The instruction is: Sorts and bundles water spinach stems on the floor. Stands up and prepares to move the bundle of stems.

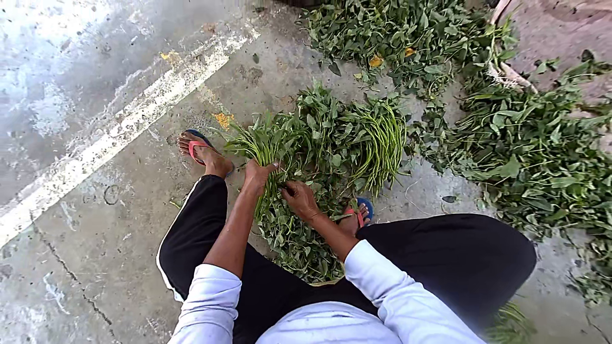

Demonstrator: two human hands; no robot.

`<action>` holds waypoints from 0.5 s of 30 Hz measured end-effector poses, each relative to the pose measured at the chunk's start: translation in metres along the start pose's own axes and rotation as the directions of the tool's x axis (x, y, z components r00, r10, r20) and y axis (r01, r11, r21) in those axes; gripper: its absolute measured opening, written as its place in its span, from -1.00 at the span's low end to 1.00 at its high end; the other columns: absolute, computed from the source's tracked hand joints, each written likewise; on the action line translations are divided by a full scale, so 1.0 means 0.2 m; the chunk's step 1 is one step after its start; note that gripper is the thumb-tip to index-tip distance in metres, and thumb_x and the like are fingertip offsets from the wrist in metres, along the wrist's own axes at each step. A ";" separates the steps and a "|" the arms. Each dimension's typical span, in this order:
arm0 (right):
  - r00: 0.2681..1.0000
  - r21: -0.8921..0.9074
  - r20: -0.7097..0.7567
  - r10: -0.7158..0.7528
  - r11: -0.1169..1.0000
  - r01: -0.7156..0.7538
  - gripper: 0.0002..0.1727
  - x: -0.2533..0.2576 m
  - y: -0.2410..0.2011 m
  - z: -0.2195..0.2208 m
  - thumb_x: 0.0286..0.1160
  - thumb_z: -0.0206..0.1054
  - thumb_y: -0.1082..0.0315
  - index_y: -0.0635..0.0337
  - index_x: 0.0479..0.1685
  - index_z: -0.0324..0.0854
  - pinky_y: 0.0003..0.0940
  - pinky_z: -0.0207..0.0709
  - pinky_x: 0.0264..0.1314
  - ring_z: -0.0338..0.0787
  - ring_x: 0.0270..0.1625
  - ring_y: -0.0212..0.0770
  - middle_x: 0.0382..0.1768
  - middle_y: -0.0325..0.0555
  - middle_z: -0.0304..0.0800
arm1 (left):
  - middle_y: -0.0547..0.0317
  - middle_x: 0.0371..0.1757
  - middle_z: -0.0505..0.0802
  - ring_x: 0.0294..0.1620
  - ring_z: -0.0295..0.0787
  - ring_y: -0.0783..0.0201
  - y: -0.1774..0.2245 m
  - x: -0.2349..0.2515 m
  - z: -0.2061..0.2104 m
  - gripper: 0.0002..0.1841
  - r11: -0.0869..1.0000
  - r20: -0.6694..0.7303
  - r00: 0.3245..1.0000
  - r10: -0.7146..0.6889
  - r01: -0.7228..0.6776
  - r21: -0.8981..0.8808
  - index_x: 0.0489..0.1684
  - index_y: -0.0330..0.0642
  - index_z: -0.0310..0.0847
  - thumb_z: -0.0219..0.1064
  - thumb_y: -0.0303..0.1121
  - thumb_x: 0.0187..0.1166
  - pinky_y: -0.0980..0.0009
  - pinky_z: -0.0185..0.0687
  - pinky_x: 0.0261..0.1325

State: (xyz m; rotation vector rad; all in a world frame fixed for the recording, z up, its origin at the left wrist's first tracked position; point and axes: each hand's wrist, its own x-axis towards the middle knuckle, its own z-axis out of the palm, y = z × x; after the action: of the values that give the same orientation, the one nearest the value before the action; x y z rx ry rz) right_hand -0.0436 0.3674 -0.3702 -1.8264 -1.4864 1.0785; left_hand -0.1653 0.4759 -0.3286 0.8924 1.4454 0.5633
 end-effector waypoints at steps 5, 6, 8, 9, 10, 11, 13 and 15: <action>0.948 0.594 0.199 0.246 0.740 -0.317 -0.71 0.06 -0.03 -0.03 0.64 0.34 0.41 0.44 0.18 0.60 -0.28 0.65 0.10 0.75 -0.12 -0.25 -0.08 0.05 0.77 | -0.18 0.17 0.76 0.14 0.75 0.14 0.04 -0.03 -0.01 -0.51 0.999 0.021 1.000 0.017 -0.018 0.041 0.35 -0.44 0.50 0.52 -0.58 0.43 0.21 0.67 0.28; 0.940 0.650 0.223 0.258 0.679 -0.341 -0.68 0.08 -0.05 -0.04 0.64 0.35 0.40 0.43 0.23 0.58 -0.31 0.66 0.05 0.74 -0.15 -0.26 -0.08 0.04 0.76 | -0.19 0.18 0.76 0.14 0.74 0.14 0.04 -0.04 -0.01 -0.51 0.999 0.014 1.000 0.014 -0.014 0.039 0.34 -0.44 0.50 0.53 -0.57 0.43 0.20 0.66 0.28; 0.944 0.673 0.202 0.261 0.663 -0.327 -0.64 0.11 -0.08 -0.04 0.63 0.39 0.33 0.40 0.25 0.59 -0.31 0.65 -0.03 0.71 -0.19 -0.27 -0.09 0.02 0.75 | -0.22 0.19 0.76 0.16 0.73 0.10 0.04 -0.04 -0.01 -0.52 0.999 -0.008 1.000 0.005 -0.004 0.039 0.32 -0.45 0.52 0.54 -0.55 0.43 0.16 0.64 0.30; 0.951 0.690 0.150 0.270 0.660 -0.296 -0.66 0.13 -0.10 -0.03 0.62 0.40 0.31 0.38 0.20 0.60 -0.34 0.62 -0.10 0.68 -0.23 -0.30 -0.14 -0.01 0.74 | -0.22 0.17 0.76 0.15 0.73 0.11 0.04 -0.04 -0.01 -0.53 0.999 -0.017 1.000 0.008 -0.007 0.039 0.31 -0.45 0.52 0.54 -0.54 0.43 0.15 0.64 0.29; 0.956 0.730 0.080 0.283 0.636 -0.250 -0.70 0.15 -0.11 -0.01 0.60 0.41 0.33 0.37 0.14 0.62 -0.38 0.62 -0.15 0.68 -0.25 -0.33 -0.19 -0.06 0.73 | -0.21 0.14 0.76 0.12 0.74 0.11 0.04 -0.03 -0.02 -0.54 0.999 -0.022 1.000 0.017 -0.016 0.040 0.28 -0.45 0.53 0.55 -0.53 0.43 0.16 0.66 0.27; 0.955 0.777 0.007 0.296 0.599 -0.191 -0.73 0.17 -0.12 0.00 0.58 0.43 0.38 0.37 0.11 0.64 -0.41 0.65 -0.17 0.71 -0.26 -0.35 -0.20 -0.08 0.75 | -0.19 0.10 0.78 0.08 0.76 0.13 0.04 -0.03 -0.02 -0.55 0.999 -0.026 0.999 0.028 -0.027 0.040 0.25 -0.46 0.54 0.56 -0.52 0.43 0.17 0.68 0.24; 0.950 0.833 -0.100 0.296 0.546 -0.082 -0.77 0.18 -0.14 0.02 0.57 0.41 0.45 0.37 0.09 0.64 -0.41 0.68 -0.13 0.73 -0.22 -0.35 -0.18 -0.08 0.75 | -0.16 0.07 0.79 0.04 0.77 0.16 0.03 -0.03 -0.03 -0.57 0.999 -0.030 0.998 0.047 -0.046 0.028 0.24 -0.45 0.54 0.54 -0.51 0.45 0.21 0.69 0.21; 0.957 0.768 -0.218 0.189 0.638 0.049 -0.80 0.16 -0.14 0.03 0.57 0.38 0.49 0.42 0.06 0.66 -0.41 0.73 -0.01 0.78 -0.15 -0.36 -0.16 -0.03 0.79 | -0.17 0.10 0.78 0.06 0.76 0.15 0.04 -0.03 -0.03 -0.57 0.999 -0.052 0.997 0.050 -0.050 0.005 0.30 -0.45 0.51 0.50 -0.50 0.50 0.20 0.68 0.23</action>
State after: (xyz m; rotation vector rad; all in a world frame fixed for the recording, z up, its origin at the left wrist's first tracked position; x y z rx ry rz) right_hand -0.0615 0.4055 -0.3592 -1.3239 -0.6030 1.1800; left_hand -0.1710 0.4765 -0.3180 0.9253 1.4748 0.6253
